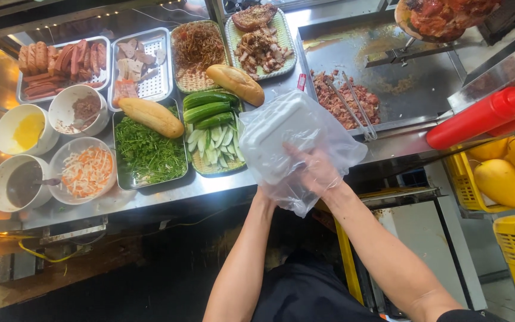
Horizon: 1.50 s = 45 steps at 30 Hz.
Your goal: Prepare and package food orders including bread, meat, and vegetables into containers and bags.
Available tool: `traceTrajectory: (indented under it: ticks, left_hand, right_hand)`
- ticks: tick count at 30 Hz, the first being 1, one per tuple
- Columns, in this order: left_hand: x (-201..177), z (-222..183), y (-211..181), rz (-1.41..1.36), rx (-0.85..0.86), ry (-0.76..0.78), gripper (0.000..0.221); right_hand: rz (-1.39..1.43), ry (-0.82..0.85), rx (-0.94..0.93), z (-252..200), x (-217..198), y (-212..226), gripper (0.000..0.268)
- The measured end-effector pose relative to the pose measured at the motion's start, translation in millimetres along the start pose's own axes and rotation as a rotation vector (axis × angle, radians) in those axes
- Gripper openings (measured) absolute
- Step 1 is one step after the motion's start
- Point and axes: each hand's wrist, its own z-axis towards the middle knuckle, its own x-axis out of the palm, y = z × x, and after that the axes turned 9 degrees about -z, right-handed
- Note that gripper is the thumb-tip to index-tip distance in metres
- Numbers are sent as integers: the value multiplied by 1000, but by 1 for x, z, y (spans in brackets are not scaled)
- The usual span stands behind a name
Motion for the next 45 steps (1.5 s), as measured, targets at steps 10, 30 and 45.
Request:
traceTrajectory:
  ticks: [10,30,45]
  left_hand:
    - [-49,10,-14,582,252,197,55]
    - [-18,-20,3,109,-30,-213,50]
    - [30,-34,-17,1048,366,-464,33]
  right_hand:
    - [-9,8,54,-1,2,-11,60]
    - [48,-6,5,-1,20,1,63]
    - [-75,-166,-108,148,-84,-106,42]
